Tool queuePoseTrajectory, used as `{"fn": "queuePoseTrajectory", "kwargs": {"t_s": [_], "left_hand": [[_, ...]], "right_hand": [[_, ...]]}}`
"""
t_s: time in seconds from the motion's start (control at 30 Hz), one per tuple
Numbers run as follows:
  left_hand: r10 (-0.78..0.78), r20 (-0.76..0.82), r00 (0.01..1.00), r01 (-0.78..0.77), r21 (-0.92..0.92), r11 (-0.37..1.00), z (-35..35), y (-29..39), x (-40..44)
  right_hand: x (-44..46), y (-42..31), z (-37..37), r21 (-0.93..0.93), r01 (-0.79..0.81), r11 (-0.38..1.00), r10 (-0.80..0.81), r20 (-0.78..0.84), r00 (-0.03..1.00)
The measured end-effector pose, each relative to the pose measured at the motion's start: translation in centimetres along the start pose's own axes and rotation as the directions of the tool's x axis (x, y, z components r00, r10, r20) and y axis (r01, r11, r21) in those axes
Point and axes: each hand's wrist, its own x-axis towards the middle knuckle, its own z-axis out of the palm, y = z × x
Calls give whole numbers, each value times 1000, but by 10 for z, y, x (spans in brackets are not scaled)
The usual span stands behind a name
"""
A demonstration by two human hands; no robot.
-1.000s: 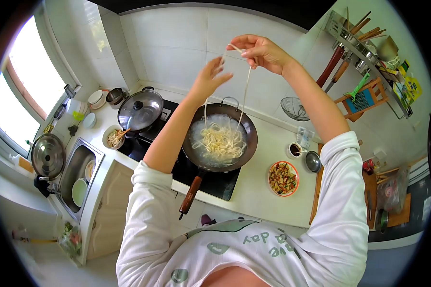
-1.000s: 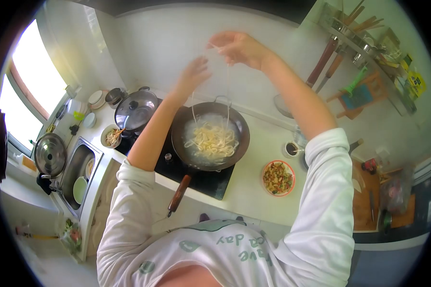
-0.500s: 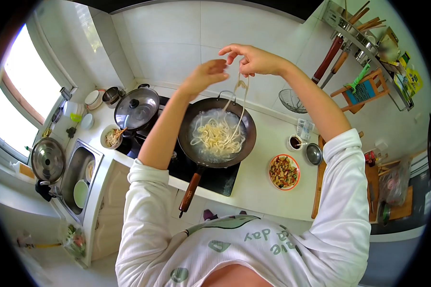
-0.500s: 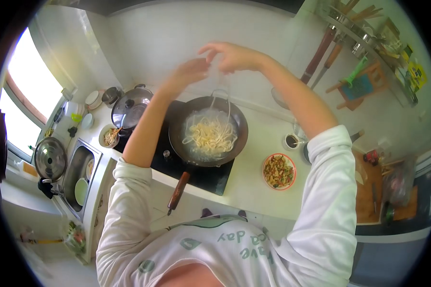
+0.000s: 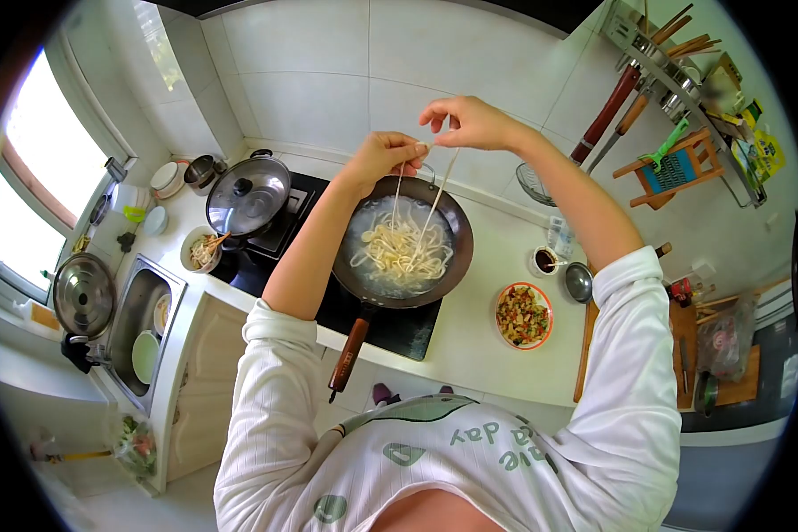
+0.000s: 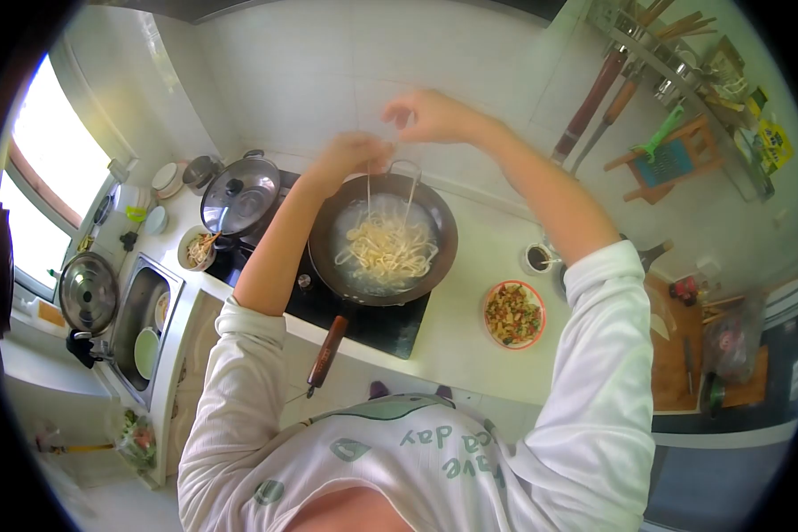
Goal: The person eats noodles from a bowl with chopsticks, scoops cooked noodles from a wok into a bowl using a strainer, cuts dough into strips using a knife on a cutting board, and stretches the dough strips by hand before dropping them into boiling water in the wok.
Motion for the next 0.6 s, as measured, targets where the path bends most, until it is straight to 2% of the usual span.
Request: {"fn": "queuePoseTrajectory", "kwargs": {"t_s": [0.07, 0.1, 0.13, 0.17, 0.2, 0.23, 0.27, 0.3, 0.37, 0.43, 0.5, 0.53, 0.6], "left_hand": [[34, -41, 999, -36, -35, 999, 0, 2, -1], [66, -97, 993, -77, -121, 990, 6, 10, -6], [92, -154, 984, -123, -205, 971, 9, 14, -8], [91, -152, 984, -121, -200, 972, 7, 11, -5], [147, -168, 975, -189, -271, 944, 3, 7, -1], [201, -187, 962, -255, -339, 905, 1, 3, 2], [201, -188, 961, -255, -337, 906, -2, -2, 4], [269, -226, 936, -338, -373, 864, -1, -2, 3], [331, -266, 905, -416, -402, 816, 1, -3, 1], [163, -275, 947, -309, -656, 689, 10, 0, -3], [181, -252, 951, -303, -624, 721, 9, -11, 4], [204, -234, 951, -305, -591, 747, 8, -16, 7], [219, -198, 956, -295, -638, 711, 8, -22, 8]], "right_hand": [[-2, 2, 10, -192, -23, 981, 7, -83, 996], [-2, 1, 15, -188, -23, 982, 6, -89, 996], [-2, 2, 22, -195, -116, 974, 83, -170, 982], [-3, 3, 28, -196, -209, 958, 158, -248, 956], [-4, 2, 34, -193, -208, 959, 157, -252, 955], [-7, 0, 40, -138, -232, 963, 173, -342, 924], [-9, 0, 46, -82, -249, 965, 192, -427, 884], [-11, 2, 54, -81, -247, 966, 190, -428, 884], [-15, 9, 68, 191, -134, 972, 201, -389, 899], [-14, 10, 79, 236, -104, 966, 195, -405, 893], [-10, 12, 89, 452, 75, 889, 227, -576, 785], [-10, 12, 89, 455, 74, 887, 231, -578, 783], [-12, 10, 87, 633, 201, 748, 238, -538, 808]]}}
